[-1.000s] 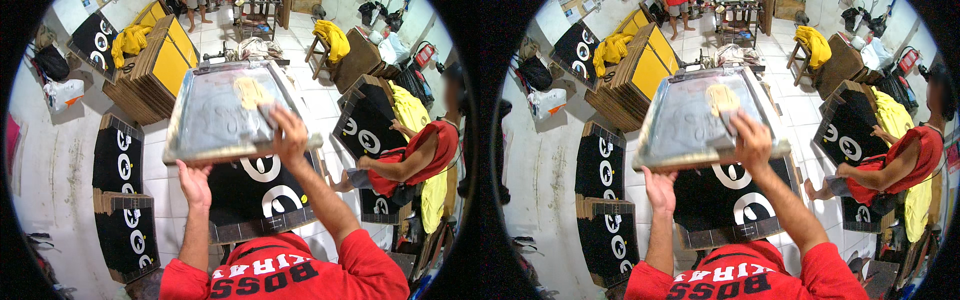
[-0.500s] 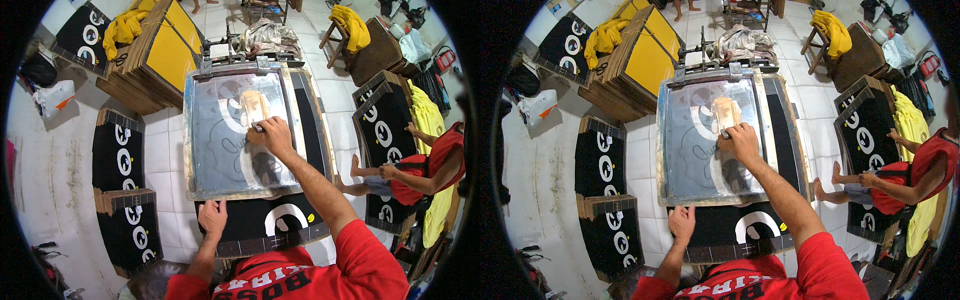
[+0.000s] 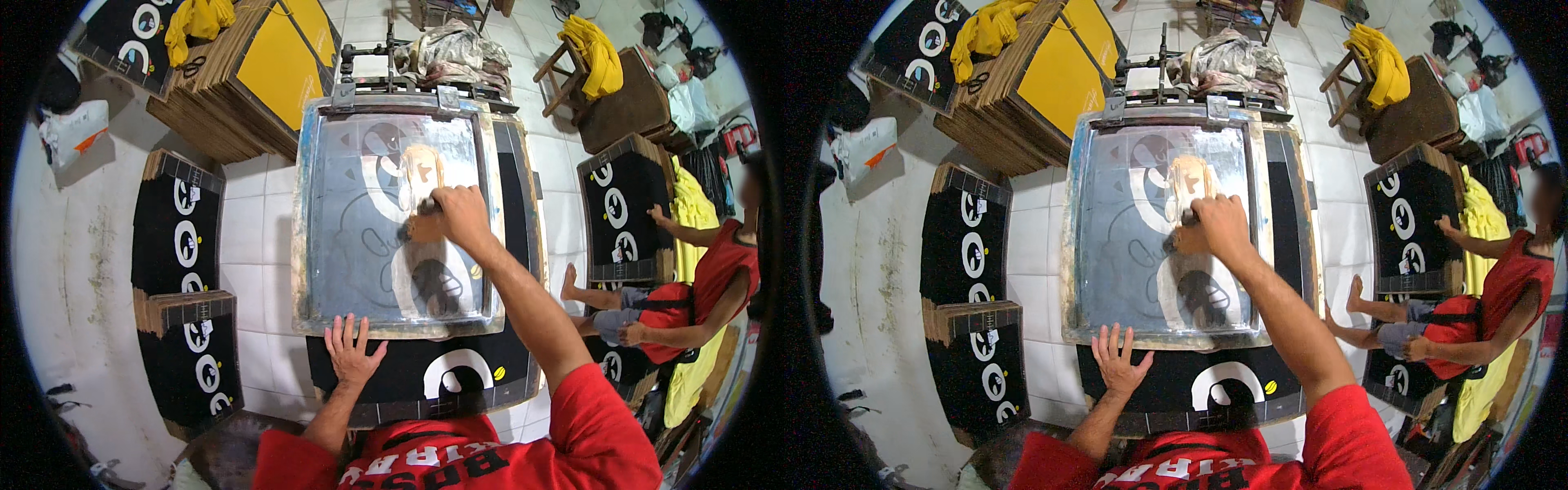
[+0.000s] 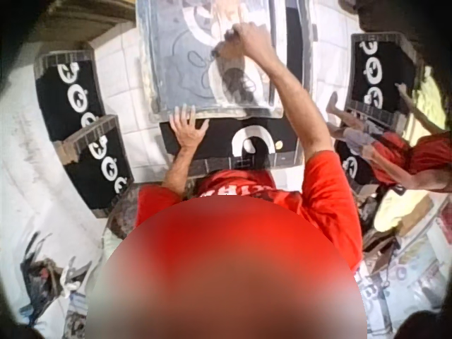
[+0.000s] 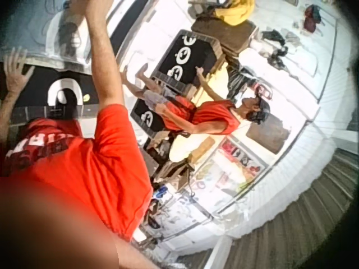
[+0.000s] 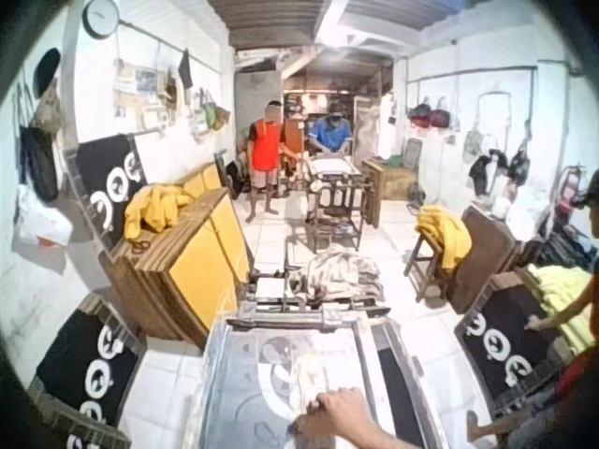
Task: The person performs screen printing on black boards with a cartoon face design. They place a board on the press, lower the screen, pull a squeegee across to apply white ink, lift the screen, and remove the printed board. This cycle repeats for multiple boards.
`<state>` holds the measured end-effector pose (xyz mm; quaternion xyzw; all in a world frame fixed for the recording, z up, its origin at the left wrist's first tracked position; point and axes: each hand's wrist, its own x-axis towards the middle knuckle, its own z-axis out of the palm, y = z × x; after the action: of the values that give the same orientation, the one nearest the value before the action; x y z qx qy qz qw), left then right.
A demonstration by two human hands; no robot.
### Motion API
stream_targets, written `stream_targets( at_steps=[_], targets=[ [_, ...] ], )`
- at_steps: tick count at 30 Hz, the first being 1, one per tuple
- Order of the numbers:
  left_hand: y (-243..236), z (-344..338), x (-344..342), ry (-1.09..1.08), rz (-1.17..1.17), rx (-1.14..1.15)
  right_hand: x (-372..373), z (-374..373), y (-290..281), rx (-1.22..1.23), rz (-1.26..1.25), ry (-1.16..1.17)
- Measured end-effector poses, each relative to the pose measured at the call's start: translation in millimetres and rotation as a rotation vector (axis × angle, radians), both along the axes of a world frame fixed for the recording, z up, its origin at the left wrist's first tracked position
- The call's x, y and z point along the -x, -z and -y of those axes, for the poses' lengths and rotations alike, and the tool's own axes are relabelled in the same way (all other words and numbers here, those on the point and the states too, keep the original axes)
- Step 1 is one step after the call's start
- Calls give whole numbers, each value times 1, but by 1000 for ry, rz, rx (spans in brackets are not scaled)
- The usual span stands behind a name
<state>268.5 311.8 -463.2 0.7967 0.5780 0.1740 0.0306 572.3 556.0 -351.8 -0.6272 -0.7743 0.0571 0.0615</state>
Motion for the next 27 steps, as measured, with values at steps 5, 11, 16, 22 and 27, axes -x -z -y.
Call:
stream_targets(
  at_steps=[5,11,16,22,27],
  targets=[
    [1,0,2,0,23,11,0,20,9,-72,-22,-61],
    [2,1,3,-4,15,30,-17,-102,22,-102,113,-36],
    [0,0,2,-19,17,18,-15,-129,24,-146,32,-5],
    [0,0,3,-17,52,37,-7,-38,24,-56,-39,-12],
    [1,0,3,-19,46,31,-17,-113,30,-144,-53,8]
  ],
)
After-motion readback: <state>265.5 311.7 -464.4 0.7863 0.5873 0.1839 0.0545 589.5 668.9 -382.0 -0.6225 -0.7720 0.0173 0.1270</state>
